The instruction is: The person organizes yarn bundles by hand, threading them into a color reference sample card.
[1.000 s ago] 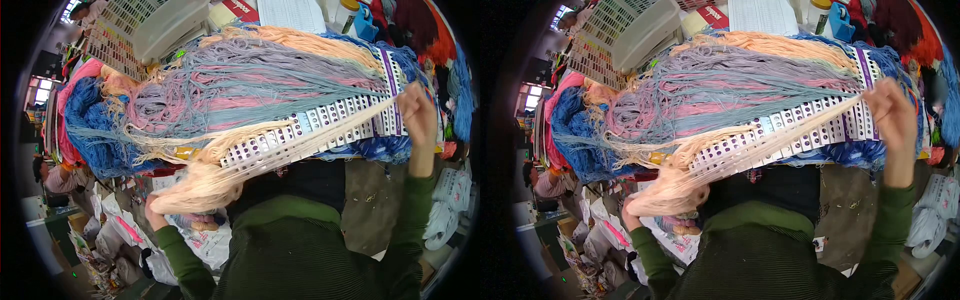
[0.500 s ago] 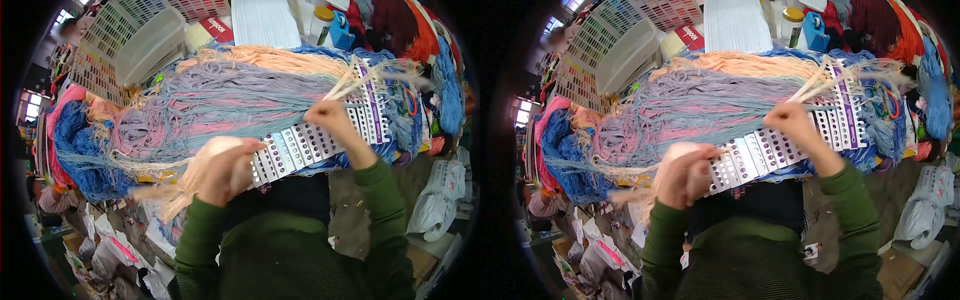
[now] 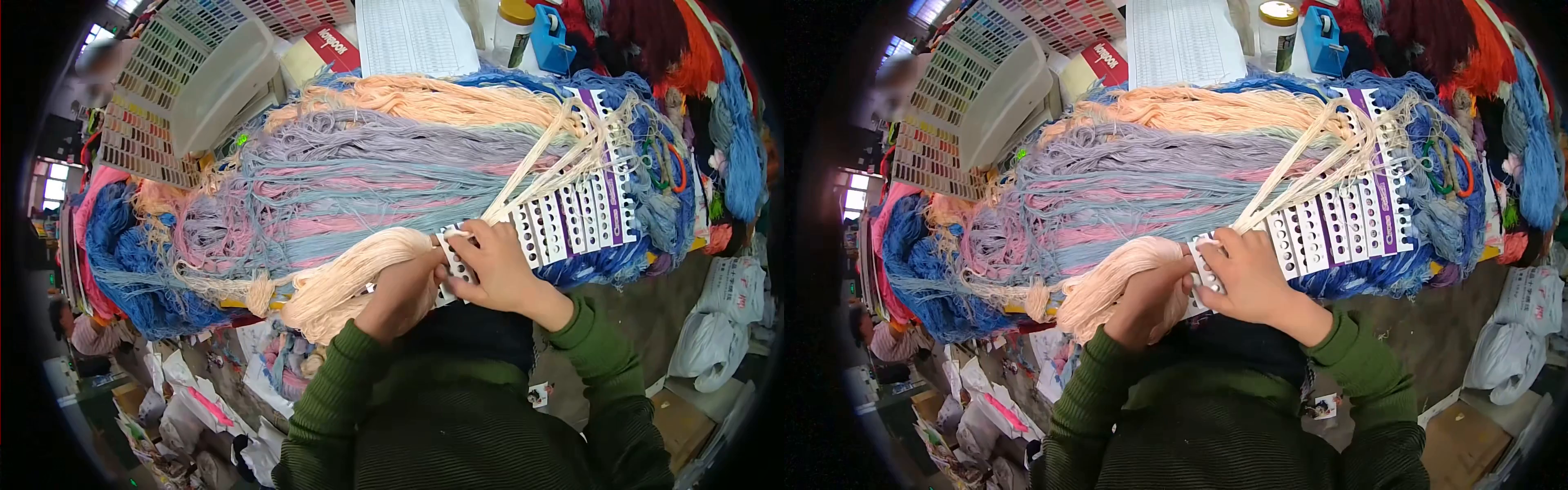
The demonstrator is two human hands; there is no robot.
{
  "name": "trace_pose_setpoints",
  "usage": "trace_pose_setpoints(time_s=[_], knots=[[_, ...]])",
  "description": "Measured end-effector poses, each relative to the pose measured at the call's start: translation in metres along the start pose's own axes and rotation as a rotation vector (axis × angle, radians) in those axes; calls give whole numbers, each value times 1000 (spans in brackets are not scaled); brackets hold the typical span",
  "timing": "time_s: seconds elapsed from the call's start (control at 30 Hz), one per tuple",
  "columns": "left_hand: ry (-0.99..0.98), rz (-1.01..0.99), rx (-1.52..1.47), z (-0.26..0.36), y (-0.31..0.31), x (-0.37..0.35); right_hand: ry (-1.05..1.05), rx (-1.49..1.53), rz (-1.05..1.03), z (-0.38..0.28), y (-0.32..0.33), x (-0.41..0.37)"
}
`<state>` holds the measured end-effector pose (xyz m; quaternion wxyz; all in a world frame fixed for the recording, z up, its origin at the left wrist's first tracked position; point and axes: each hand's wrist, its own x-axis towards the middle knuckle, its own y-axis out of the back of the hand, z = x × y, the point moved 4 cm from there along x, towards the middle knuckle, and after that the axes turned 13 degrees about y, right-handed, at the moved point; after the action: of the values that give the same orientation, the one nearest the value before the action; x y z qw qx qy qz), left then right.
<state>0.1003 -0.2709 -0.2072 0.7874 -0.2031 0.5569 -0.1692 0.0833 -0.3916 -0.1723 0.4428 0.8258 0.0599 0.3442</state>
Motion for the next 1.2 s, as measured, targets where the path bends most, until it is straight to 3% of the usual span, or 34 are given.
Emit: trace_pose_setpoints(time_s=[0.1, 0.2, 0.27, 0.33, 0.47, 0.57, 0.67, 0.73, 0.9, 0.93, 0.97, 1.03, 1.1, 1.2], knots=[[-145, -75, -60, -1, -8, 5, -53, 247, -54, 12, -1, -3], [-65, -25, 89, -4, 1, 11, -250, 482, -98, 22, -2, 0], [-122, -40, -3, 2, 2, 0, -323, 525, -51, 27, -2, -1], [-148, 30, -56, 15, 7, -17, -335, 542, -65, 28, 0, 0], [-177, 75, 156, 14, 10, -10, -293, 514, -72, 27, -7, -3], [-207, 123, 46, 14, 14, -12, -198, 464, -40, 27, -7, -4], [-73, -192, -228, 11, 6, -32, -238, 452, 100, 30, -9, -5], [-42, -387, -331, 14, 0, -39, -275, 475, 65, 31, -13, -6], [-50, -61, 138, 4, -11, -6, -617, 968, 193, 45, -20, -14], [-62, 3, 191, 3, -10, -2, -624, 1180, 340, 46, -23, -14], [-72, 67, 246, 3, -10, 0, -618, 1200, 313, 48, -22, -17], [-55, -63, -20, 7, -4, -4, -603, 1246, 258, 53, -19, -20], [47, -160, -119, 12, 7, -6, -425, 963, 71, 42, -17, -12], [-57, -43, 121, 10, -4, -14, -203, 741, 32, 30, -22, -1]])
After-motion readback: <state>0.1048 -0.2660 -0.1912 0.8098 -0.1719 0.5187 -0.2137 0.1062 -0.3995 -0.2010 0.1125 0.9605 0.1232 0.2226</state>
